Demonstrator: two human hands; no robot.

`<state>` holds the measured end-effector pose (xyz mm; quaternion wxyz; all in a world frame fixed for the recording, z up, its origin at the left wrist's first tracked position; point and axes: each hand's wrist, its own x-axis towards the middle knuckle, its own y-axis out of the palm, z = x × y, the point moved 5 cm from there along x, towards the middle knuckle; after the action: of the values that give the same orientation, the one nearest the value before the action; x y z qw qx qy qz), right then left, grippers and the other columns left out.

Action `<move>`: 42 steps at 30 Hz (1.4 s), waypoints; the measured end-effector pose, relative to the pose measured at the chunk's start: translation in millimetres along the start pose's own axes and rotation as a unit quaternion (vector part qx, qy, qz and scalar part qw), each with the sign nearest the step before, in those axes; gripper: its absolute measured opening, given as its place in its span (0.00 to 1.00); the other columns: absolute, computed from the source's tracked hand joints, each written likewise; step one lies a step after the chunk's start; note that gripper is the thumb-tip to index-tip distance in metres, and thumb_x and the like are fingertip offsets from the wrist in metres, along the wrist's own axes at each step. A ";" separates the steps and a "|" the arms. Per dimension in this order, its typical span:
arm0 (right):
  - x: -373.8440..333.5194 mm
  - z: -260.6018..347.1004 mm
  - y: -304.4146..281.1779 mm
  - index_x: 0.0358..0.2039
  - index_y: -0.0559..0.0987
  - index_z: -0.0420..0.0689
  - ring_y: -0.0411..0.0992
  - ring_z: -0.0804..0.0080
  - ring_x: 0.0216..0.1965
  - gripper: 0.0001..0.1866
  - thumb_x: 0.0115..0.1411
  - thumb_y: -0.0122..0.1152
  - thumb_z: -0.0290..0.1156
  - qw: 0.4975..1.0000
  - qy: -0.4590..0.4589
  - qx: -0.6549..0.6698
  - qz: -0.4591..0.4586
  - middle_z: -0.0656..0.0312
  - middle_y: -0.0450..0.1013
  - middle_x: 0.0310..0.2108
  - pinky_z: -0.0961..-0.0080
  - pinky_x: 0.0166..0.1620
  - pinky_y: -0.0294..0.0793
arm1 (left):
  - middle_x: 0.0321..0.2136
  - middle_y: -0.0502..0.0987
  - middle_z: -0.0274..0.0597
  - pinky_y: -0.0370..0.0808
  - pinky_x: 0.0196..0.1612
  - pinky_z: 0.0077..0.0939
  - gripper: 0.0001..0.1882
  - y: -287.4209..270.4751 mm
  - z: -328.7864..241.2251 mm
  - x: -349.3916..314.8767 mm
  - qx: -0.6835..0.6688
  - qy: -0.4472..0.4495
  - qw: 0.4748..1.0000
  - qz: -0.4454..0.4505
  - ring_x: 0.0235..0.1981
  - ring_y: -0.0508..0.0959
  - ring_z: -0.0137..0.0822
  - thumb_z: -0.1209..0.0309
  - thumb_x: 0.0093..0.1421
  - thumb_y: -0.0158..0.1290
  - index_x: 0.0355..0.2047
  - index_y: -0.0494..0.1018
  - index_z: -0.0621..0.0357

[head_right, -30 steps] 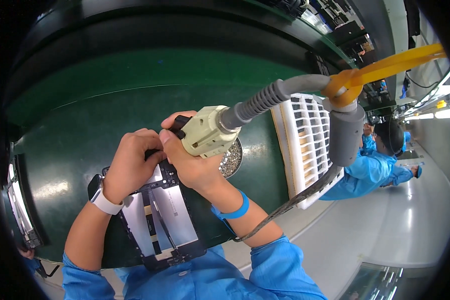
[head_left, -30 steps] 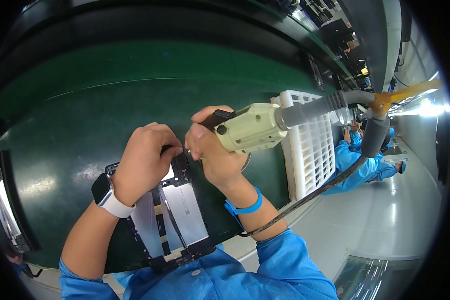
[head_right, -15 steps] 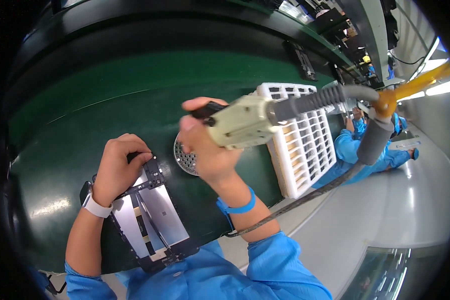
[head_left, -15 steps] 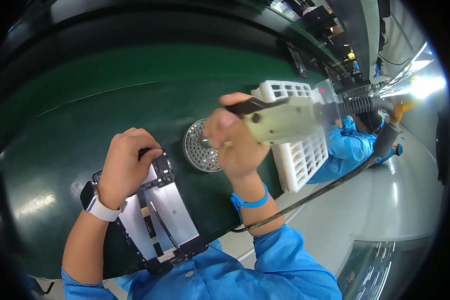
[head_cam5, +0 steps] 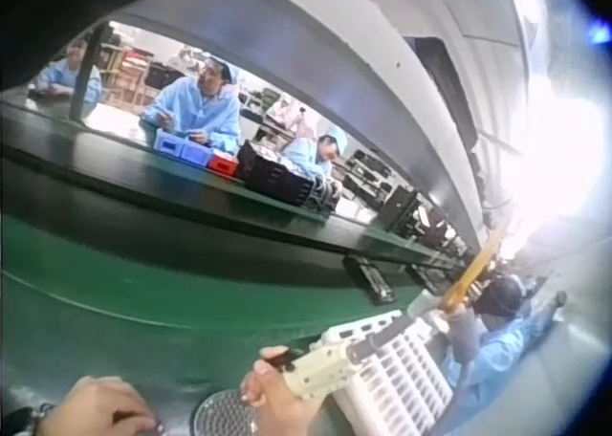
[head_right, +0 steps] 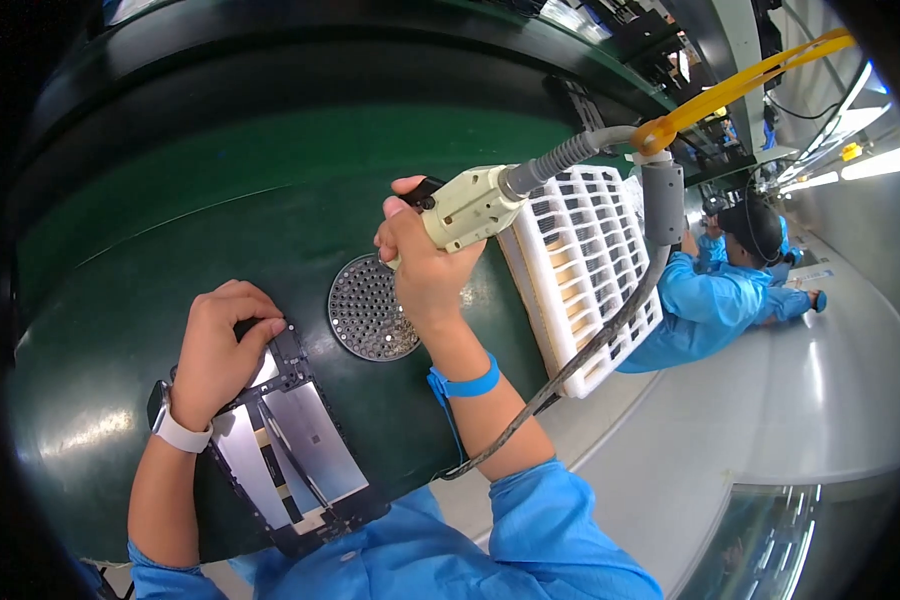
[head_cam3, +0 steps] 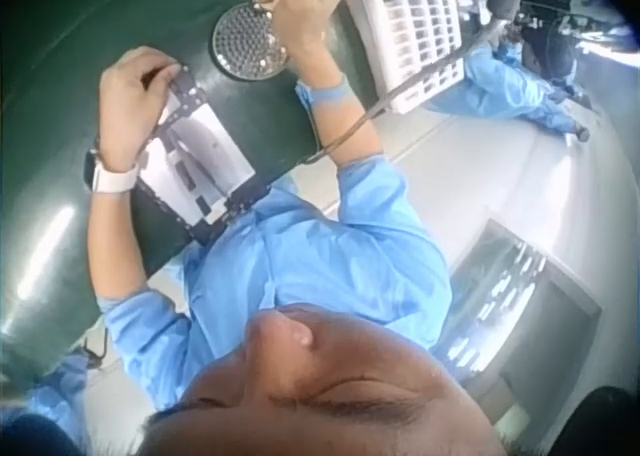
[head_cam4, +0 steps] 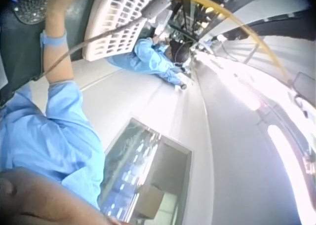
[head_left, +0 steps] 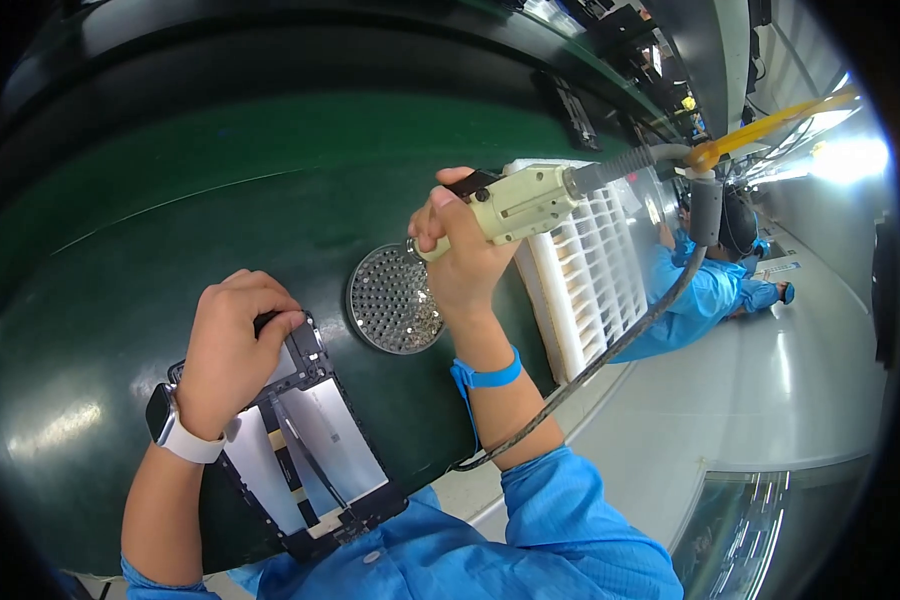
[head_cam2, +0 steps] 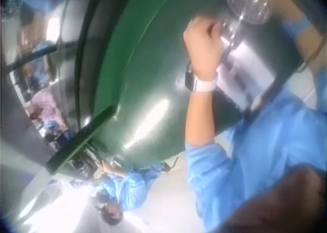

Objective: Assemble internal components of a tablet using an electric screwdriver on a production line.

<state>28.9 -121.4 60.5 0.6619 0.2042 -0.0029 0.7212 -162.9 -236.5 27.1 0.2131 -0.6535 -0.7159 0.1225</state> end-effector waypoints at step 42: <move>-86.1 5.2 71.4 0.44 0.70 0.35 0.64 0.75 0.17 0.11 0.59 0.52 0.17 0.967 0.039 -0.025 0.250 0.59 0.67 0.19 0.72 0.26 0.70 | 0.23 0.77 0.46 0.72 0.36 0.37 0.02 -0.7 4.5 -1.8 -0.048 0.052 0.997 -0.023 0.29 0.76 0.48 0.82 0.47 0.59 0.23 0.78 0.65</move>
<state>-34.3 -213.8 58.5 0.4648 0.1521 -0.0458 0.8710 -165.4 -237.9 23.2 0.2212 -0.6519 -0.7237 0.0488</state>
